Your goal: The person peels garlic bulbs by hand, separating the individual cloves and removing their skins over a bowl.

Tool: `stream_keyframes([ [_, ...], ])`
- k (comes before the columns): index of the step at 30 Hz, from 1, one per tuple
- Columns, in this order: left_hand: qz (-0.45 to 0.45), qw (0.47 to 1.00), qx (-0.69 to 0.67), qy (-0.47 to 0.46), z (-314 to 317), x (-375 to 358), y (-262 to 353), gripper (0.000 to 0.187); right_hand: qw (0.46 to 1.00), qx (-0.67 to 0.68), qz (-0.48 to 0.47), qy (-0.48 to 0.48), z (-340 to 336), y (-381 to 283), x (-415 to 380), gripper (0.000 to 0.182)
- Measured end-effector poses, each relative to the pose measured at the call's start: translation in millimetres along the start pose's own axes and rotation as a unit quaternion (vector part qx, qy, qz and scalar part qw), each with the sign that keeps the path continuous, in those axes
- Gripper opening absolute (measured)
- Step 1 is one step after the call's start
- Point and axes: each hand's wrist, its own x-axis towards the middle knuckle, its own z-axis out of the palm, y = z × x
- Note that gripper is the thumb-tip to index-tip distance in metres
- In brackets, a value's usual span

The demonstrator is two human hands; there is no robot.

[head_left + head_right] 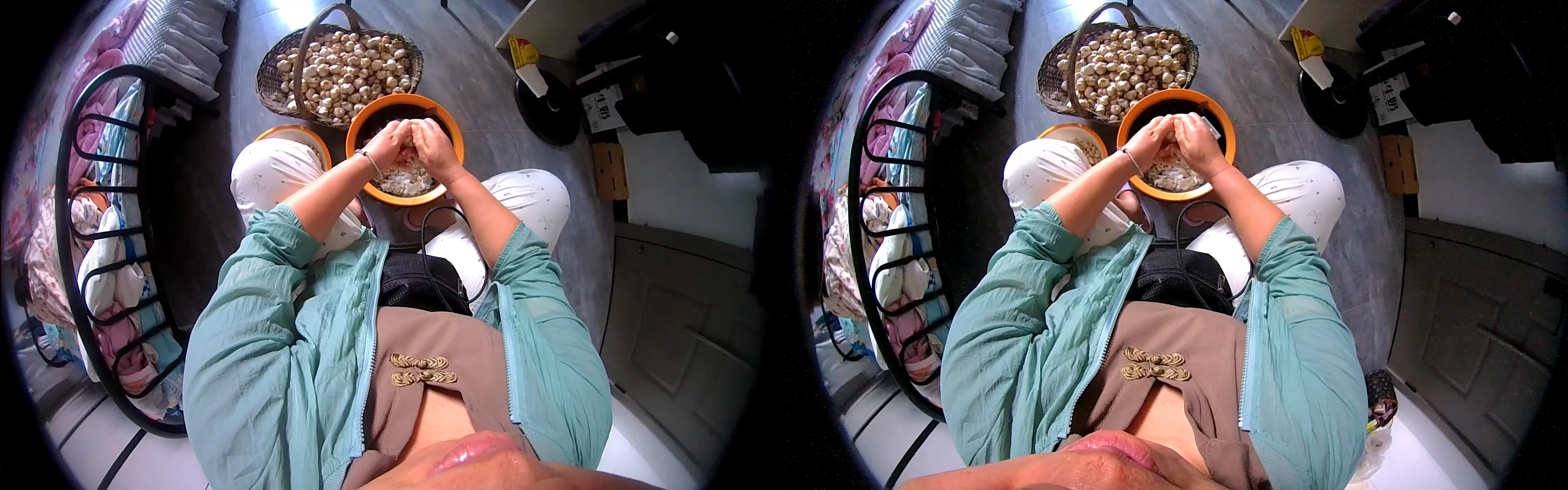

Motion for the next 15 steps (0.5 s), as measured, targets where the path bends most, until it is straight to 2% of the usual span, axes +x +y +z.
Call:
stream_keyframes([
  [5, 0.002, 1.0, 0.004, 0.017, 1.3, 1.3, -3.8, 0.032, 1.0, -0.005, 0.012, -0.004, 0.1, -0.4, -0.5, 0.025],
  [15, -0.013, 1.0, 0.01, -0.01, 0.5, -0.8, -0.7, 0.033, 0.999, 0.009, 0.045, -0.003, 0.6, -1.2, -1.6, 0.029],
])
